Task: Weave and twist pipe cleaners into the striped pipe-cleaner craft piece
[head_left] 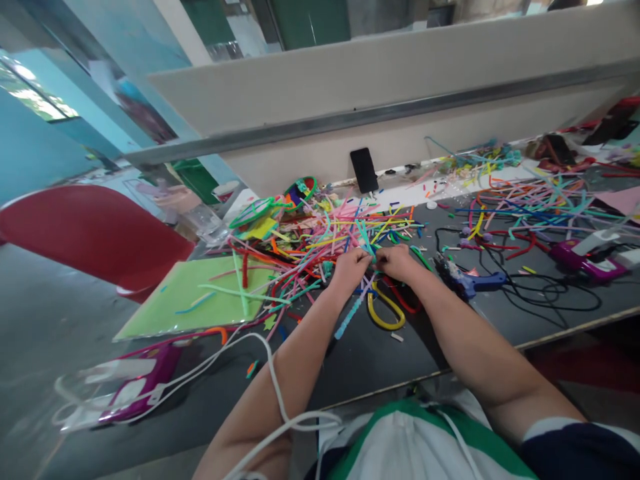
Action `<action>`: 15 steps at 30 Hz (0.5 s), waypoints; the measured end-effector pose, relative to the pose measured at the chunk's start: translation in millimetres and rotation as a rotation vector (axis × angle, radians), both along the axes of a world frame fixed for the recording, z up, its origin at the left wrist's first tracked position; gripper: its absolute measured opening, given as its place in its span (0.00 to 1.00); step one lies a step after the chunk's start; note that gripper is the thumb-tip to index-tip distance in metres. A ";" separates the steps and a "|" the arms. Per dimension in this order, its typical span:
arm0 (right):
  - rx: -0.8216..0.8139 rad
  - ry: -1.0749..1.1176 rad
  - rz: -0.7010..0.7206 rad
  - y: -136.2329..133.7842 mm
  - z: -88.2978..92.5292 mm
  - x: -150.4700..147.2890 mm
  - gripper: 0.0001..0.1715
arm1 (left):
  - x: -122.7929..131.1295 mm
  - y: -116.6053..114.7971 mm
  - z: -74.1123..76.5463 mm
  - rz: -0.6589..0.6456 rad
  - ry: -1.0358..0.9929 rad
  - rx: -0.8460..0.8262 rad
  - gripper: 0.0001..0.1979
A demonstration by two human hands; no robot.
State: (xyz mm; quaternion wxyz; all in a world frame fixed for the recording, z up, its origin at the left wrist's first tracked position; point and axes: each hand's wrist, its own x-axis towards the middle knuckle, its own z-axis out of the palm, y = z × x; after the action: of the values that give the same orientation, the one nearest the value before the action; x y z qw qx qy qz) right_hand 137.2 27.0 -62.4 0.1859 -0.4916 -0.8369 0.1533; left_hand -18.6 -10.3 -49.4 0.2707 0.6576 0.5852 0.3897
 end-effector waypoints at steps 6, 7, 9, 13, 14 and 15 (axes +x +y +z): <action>-0.036 -0.018 0.017 -0.4 8.5 3.2 0.07 | -6.3 -1.9 -3.5 -0.071 -0.034 0.025 0.06; -0.040 -0.016 0.019 -0.7 10.1 4.4 0.08 | -6.7 -1.8 -2.6 -0.082 -0.033 0.028 0.06; -0.054 -0.005 0.017 -1.4 12.8 7.1 0.10 | -6.9 -1.1 -0.3 -0.101 -0.024 0.032 0.06; -0.094 0.046 0.000 -1.8 16.0 11.1 0.10 | -6.0 2.3 2.8 -0.098 0.010 0.058 0.07; -0.100 0.049 0.001 -1.6 16.4 11.6 0.10 | -5.4 3.4 3.1 -0.090 0.026 0.067 0.07; -0.104 0.045 0.004 -1.4 16.9 11.9 0.09 | -4.6 4.5 3.2 -0.078 0.046 0.075 0.07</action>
State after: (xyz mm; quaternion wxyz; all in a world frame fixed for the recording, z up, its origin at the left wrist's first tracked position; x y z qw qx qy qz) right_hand 149.1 25.6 -45.5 0.1784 -0.4954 -0.8243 0.2078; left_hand -23.1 -5.8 -46.2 0.2474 0.6982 0.5501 0.3856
